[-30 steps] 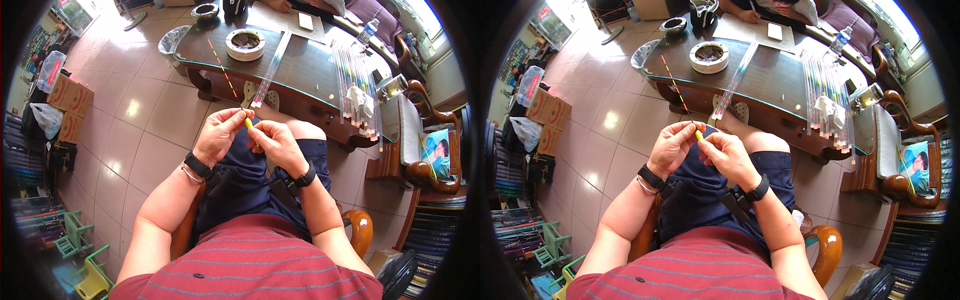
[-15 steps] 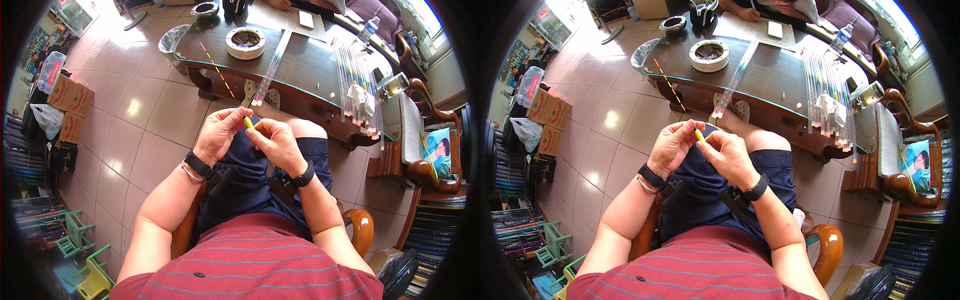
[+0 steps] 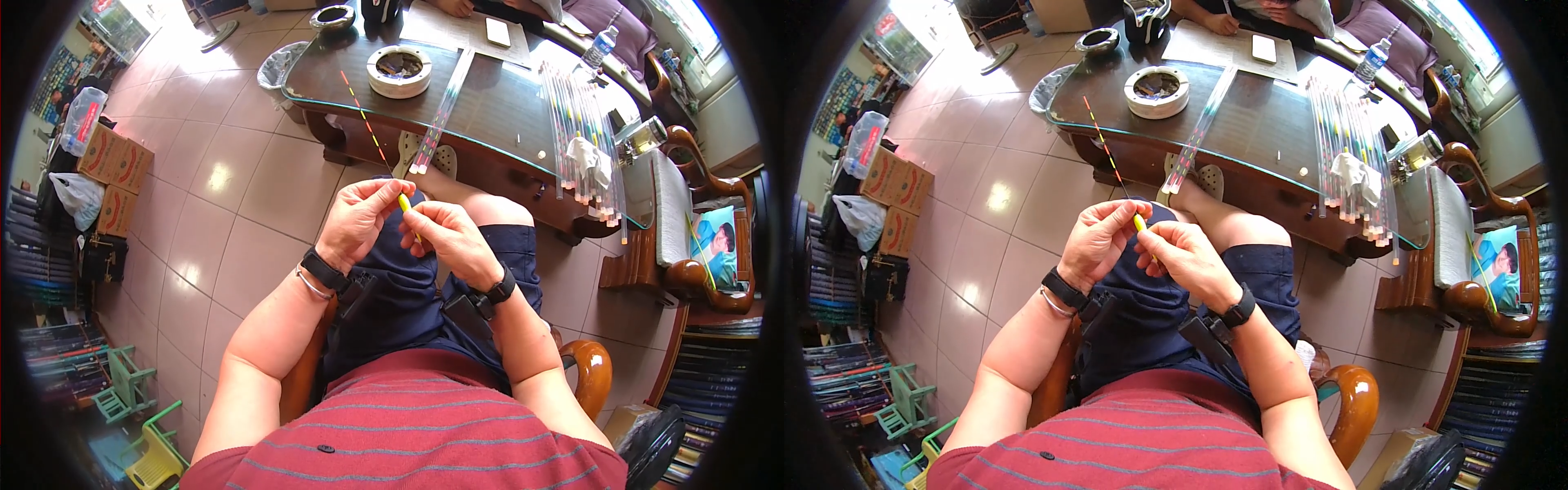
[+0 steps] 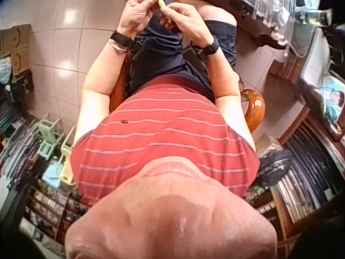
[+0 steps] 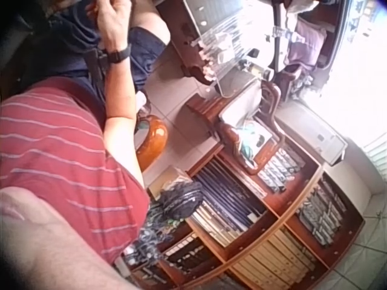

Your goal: The recorder is seen assembling and organizing fishing floats and protective tubes.

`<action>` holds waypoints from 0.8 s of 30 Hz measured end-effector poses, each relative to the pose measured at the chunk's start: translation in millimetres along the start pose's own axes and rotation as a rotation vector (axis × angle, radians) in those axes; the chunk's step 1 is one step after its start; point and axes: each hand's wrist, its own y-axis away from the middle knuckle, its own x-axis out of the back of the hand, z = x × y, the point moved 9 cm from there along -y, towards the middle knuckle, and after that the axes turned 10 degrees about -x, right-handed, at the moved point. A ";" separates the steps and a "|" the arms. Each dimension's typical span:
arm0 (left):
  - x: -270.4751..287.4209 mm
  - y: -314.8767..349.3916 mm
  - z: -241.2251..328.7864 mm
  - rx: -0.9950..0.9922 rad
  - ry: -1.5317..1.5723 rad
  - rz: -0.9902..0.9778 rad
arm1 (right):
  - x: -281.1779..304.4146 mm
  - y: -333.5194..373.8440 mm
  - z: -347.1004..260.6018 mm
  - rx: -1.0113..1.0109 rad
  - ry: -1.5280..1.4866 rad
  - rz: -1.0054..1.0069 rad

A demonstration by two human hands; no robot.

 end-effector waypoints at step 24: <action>8.8 -3.1 -10.5 0.073 -0.005 0.062 | 159.6 20.6 -32.8 0.219 0.155 0.498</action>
